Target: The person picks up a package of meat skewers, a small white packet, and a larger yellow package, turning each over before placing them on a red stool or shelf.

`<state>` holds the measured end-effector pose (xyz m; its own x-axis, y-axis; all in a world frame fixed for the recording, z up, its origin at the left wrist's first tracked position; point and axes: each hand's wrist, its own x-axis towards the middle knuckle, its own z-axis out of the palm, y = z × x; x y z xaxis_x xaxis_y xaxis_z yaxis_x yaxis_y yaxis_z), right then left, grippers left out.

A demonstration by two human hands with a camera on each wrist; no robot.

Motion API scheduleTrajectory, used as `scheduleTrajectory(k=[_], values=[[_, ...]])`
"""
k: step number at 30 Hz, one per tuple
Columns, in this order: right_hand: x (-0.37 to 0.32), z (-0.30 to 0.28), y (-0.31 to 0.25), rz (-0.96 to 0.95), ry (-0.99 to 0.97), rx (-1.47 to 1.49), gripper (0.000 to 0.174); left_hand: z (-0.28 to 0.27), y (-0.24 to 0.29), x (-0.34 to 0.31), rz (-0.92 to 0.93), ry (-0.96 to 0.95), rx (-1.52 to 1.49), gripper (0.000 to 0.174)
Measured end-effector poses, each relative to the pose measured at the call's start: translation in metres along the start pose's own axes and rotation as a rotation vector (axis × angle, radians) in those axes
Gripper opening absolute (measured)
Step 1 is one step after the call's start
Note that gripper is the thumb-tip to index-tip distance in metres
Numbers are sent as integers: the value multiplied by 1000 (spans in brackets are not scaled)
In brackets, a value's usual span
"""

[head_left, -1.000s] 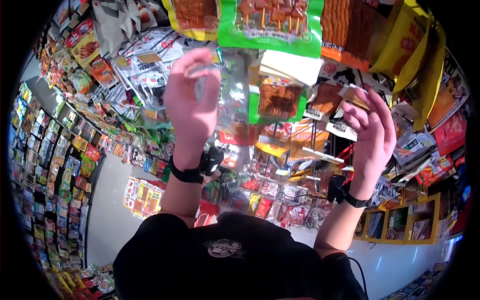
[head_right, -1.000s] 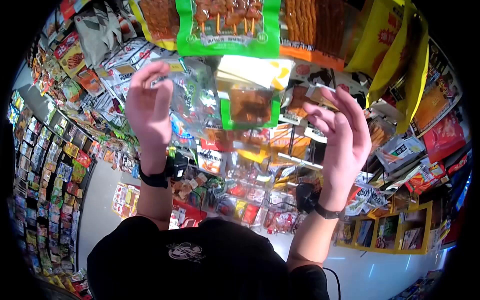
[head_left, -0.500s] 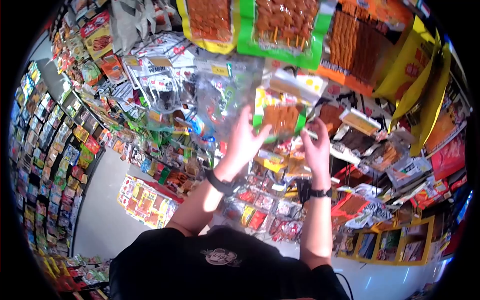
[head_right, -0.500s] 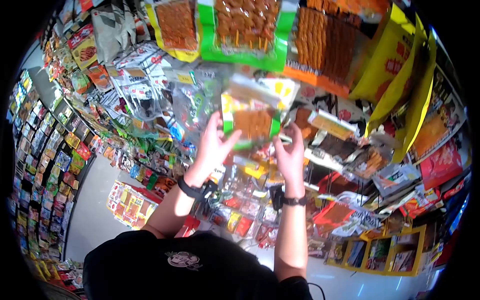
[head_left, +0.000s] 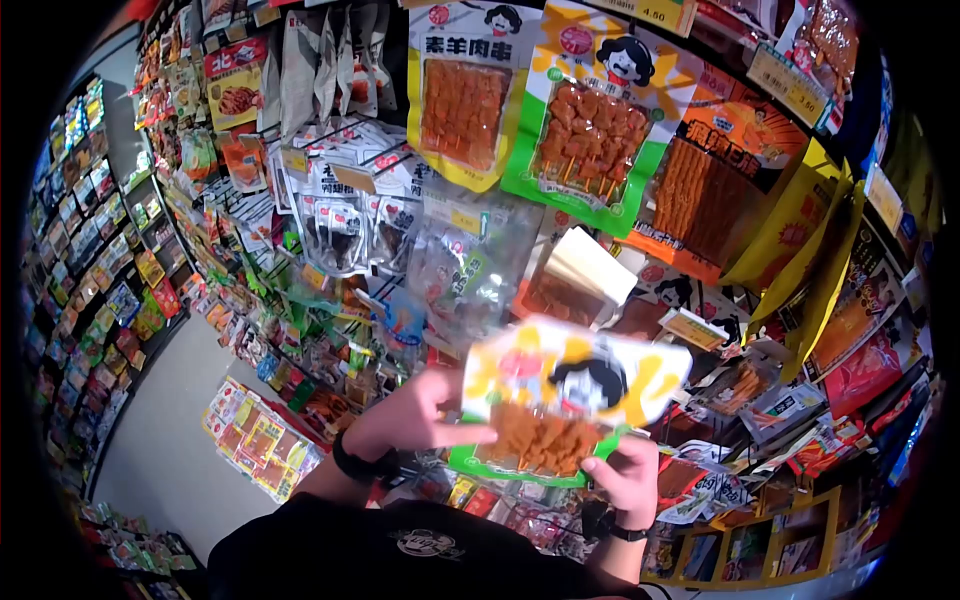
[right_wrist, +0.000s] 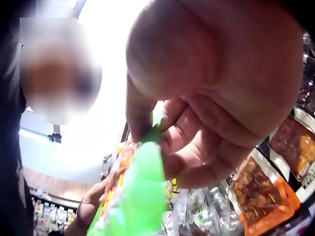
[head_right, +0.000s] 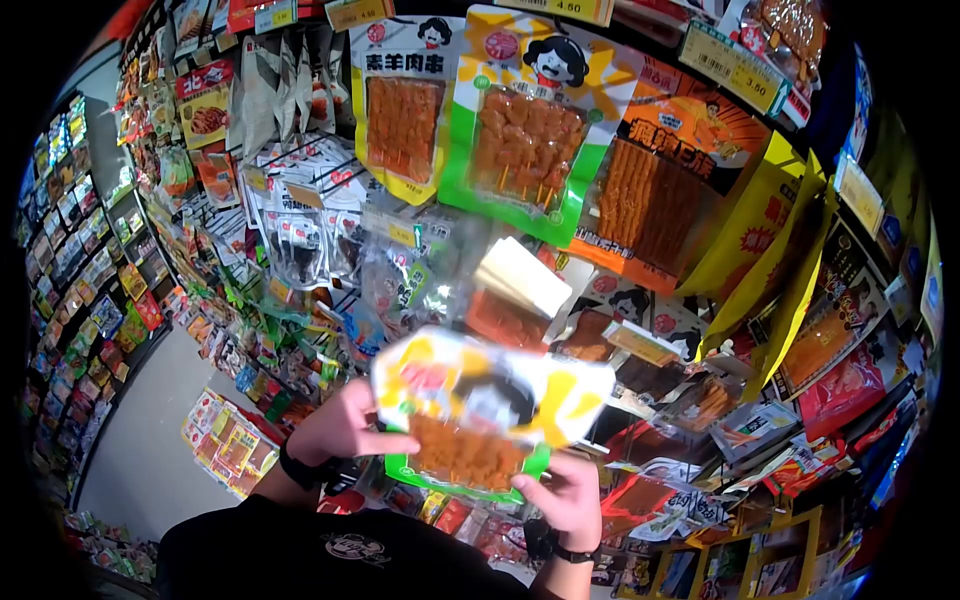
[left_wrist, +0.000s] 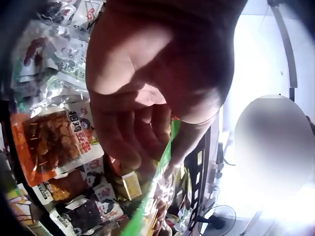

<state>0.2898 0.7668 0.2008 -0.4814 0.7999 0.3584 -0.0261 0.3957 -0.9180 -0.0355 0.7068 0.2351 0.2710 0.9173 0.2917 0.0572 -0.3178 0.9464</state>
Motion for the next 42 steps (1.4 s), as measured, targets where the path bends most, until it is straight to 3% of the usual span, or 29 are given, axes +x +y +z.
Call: scheduleTrajectory(k=[3, 5, 7, 10, 19, 22, 31, 33, 42], values=[[15, 3, -32, -186, 34, -193, 18, -3, 17, 3, 86, 101, -86, 46], [38, 9, -56, -116, 156, -102, 20, -13, 33, 21, 46, 207, -12, 35], [77, 11, -76, -191, 227, -114, 21, -21, 33, 60, 285, 338, -46, 23], [127, 7, -108, -236, 216, -65, 20, -40, 58, 110, 429, 470, -13, 20], [225, -4, -139, -465, 278, 75, 20, -92, 109, 196, 625, 335, -215, 15], [230, 4, -146, -470, 309, 130, 20, -97, 111, 204, 623, 337, -243, 14], [197, 12, -152, -543, 383, -100, 26, -86, 110, 187, 704, 340, -276, 15], [211, 7, -154, -477, 358, -13, 24, -96, 109, 202, 672, 272, -302, 16], [230, 0, -131, -354, 366, 59, 19, -106, 89, 229, 635, 337, -296, 16]])
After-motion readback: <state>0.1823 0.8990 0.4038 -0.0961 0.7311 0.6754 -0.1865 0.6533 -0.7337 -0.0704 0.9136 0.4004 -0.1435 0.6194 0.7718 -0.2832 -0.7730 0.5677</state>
